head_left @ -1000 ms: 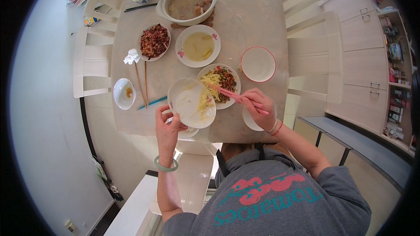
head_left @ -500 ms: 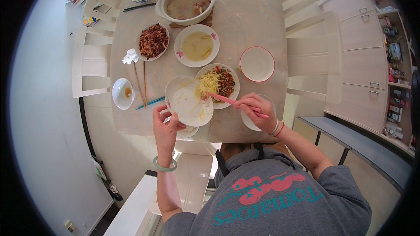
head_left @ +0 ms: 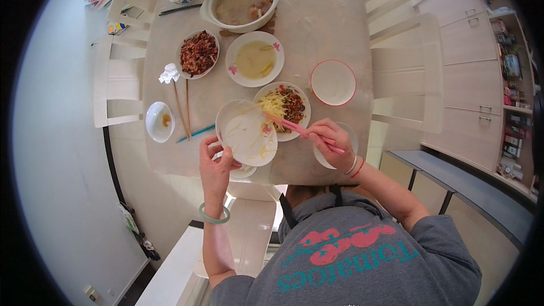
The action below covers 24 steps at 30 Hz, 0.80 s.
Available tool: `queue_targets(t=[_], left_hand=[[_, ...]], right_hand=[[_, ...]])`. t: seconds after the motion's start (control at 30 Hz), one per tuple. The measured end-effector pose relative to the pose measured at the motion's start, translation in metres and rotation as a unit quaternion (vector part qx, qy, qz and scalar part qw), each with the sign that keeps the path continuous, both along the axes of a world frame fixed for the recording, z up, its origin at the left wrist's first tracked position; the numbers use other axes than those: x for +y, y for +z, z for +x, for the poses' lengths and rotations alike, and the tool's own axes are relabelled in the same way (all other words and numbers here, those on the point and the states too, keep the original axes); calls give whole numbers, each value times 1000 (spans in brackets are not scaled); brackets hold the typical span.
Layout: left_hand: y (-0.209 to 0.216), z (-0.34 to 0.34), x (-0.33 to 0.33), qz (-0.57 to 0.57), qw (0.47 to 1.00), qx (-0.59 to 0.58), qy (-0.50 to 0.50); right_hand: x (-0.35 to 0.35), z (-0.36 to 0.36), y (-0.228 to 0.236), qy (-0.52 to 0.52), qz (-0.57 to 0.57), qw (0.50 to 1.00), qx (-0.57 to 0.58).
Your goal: The person uses chopsticks to transfer cooked meat and shredded vegetables from serving dishes on a dining table into a personal bowl. They move between the dining area and the kitchen, placing the bowl on a counter and later handling a yellow colander.
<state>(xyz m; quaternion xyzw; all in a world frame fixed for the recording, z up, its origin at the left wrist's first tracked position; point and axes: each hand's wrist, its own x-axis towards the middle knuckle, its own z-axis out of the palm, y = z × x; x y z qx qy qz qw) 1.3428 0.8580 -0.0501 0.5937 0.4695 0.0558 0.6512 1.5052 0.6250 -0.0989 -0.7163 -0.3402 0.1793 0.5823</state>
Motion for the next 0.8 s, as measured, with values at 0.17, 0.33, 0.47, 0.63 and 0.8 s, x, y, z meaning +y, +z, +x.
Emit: queue_targets(t=[0.17, 0.33, 0.47, 0.63, 0.8], left_hand=[[2, -9, 6, 7, 1000, 8, 27], [0, -13, 8, 18, 999, -1, 28], [1, -11, 4, 12, 1000, -9, 19], [-2, -8, -4, -29, 999, -32, 15], [3, -5, -12, -36, 999, -35, -5]], right_hand=[[-6, 5, 11, -31, -6, 999, -3], [-6, -2, 16, -1, -43, 999, -7], [-4, -7, 21, -30, 8, 999, 26], [26, -8, 28, -46, 88, 994, 55], [31, -7, 22, -43, 60, 997, 13]])
